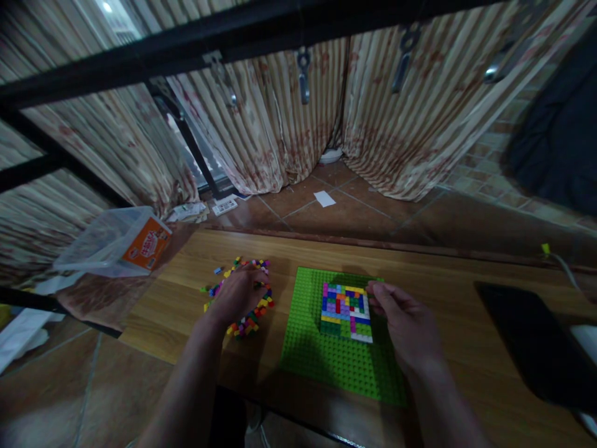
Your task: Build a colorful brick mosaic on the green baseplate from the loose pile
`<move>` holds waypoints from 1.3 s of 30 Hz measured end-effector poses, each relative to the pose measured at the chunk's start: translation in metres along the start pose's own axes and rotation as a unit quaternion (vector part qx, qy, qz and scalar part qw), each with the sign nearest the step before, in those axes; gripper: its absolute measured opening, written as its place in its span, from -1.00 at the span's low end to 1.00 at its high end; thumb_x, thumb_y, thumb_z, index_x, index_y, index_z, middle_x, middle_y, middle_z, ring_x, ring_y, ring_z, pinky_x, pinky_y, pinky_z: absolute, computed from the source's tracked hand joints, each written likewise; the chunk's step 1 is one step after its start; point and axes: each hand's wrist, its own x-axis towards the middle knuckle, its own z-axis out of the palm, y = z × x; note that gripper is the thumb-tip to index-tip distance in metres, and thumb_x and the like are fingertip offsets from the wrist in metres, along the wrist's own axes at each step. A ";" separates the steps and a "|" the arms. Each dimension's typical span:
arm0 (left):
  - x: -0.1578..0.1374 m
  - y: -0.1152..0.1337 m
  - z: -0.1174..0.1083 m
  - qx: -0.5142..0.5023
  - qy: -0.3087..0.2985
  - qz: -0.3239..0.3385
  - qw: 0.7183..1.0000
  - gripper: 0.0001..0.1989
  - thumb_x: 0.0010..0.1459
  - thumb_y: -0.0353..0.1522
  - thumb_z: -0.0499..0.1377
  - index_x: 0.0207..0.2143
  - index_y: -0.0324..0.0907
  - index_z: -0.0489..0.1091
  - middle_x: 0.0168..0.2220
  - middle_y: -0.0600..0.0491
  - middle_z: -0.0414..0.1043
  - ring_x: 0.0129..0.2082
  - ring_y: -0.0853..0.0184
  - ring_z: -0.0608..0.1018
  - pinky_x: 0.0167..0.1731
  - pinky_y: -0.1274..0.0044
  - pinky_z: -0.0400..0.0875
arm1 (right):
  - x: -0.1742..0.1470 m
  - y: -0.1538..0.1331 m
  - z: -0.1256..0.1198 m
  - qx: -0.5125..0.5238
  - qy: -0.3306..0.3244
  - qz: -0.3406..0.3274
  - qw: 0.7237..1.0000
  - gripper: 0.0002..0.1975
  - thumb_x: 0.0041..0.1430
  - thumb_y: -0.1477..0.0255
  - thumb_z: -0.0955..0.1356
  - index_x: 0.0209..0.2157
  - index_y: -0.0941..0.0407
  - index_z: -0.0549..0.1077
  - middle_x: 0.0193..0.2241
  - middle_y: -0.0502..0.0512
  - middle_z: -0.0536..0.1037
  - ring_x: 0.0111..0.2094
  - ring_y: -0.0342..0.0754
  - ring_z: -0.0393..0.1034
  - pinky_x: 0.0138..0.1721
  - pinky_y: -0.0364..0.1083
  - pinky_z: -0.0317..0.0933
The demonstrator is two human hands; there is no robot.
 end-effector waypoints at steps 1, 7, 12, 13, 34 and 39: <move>0.000 0.000 0.001 0.006 0.005 -0.001 1.000 -0.83 0.06 -0.52 0.13 -0.38 -0.17 0.52 -0.25 -0.06 0.55 -0.13 0.20 0.53 0.00 0.39 0.36 | 0.000 0.000 0.000 0.000 0.000 -0.001 1.000 -0.61 -0.18 0.08 0.51 -0.35 0.06 0.62 -0.32 0.05 0.65 -0.33 -0.09 0.49 -0.26 -0.11 0.40; 0.002 -0.001 0.005 -0.007 0.039 0.004 0.999 -0.85 0.06 -0.51 0.12 -0.40 -0.18 0.48 -0.27 -0.07 0.50 -0.17 0.19 0.51 -0.07 0.38 0.36 | 0.000 0.001 0.002 0.003 -0.003 -0.022 1.000 -0.62 -0.17 0.09 0.51 -0.35 0.05 0.62 -0.33 0.07 0.65 -0.34 -0.06 0.49 -0.27 -0.07 0.40; 0.005 0.013 -0.001 -0.164 0.088 0.018 0.982 -0.89 0.12 -0.48 0.13 -0.34 -0.19 0.45 -0.28 -0.03 0.46 -0.23 0.26 0.48 -0.15 0.44 0.35 | -0.009 -0.011 0.007 0.009 0.083 -0.080 0.993 -0.72 -0.04 0.17 0.47 -0.33 0.05 0.60 -0.33 0.07 0.64 -0.34 -0.05 0.49 -0.24 -0.05 0.39; 0.005 0.019 -0.001 -0.220 0.084 0.016 0.972 -0.90 0.14 -0.46 0.13 -0.32 -0.20 0.45 -0.32 -0.01 0.45 -0.28 0.28 0.47 -0.20 0.47 0.35 | -0.014 -0.014 0.009 -0.002 0.093 -0.110 0.990 -0.74 0.01 0.18 0.46 -0.32 0.05 0.60 -0.33 0.07 0.63 -0.32 -0.05 0.49 -0.23 -0.04 0.38; 0.000 0.117 0.028 -0.727 -0.119 -0.060 0.674 -0.66 0.09 -0.11 0.25 -0.41 -0.24 0.50 -0.53 0.11 0.31 -0.60 0.53 0.19 -0.58 0.62 0.03 | -0.044 -0.031 0.018 -0.101 -0.049 -0.342 0.933 -0.88 0.19 0.33 0.37 -0.30 -0.03 0.59 -0.27 0.06 0.59 -0.22 -0.03 0.48 -0.20 -0.05 0.37; 0.007 0.102 0.027 -0.649 0.011 -0.120 0.751 -0.70 0.11 -0.16 0.23 -0.32 -0.23 0.54 -0.53 0.12 0.36 -0.59 0.50 0.26 -0.55 0.62 0.14 | -0.022 -0.023 -0.003 -0.105 0.041 -0.231 0.967 -0.81 0.10 0.24 0.41 -0.34 0.04 0.61 -0.31 0.08 0.62 -0.24 0.02 0.49 -0.18 -0.01 0.37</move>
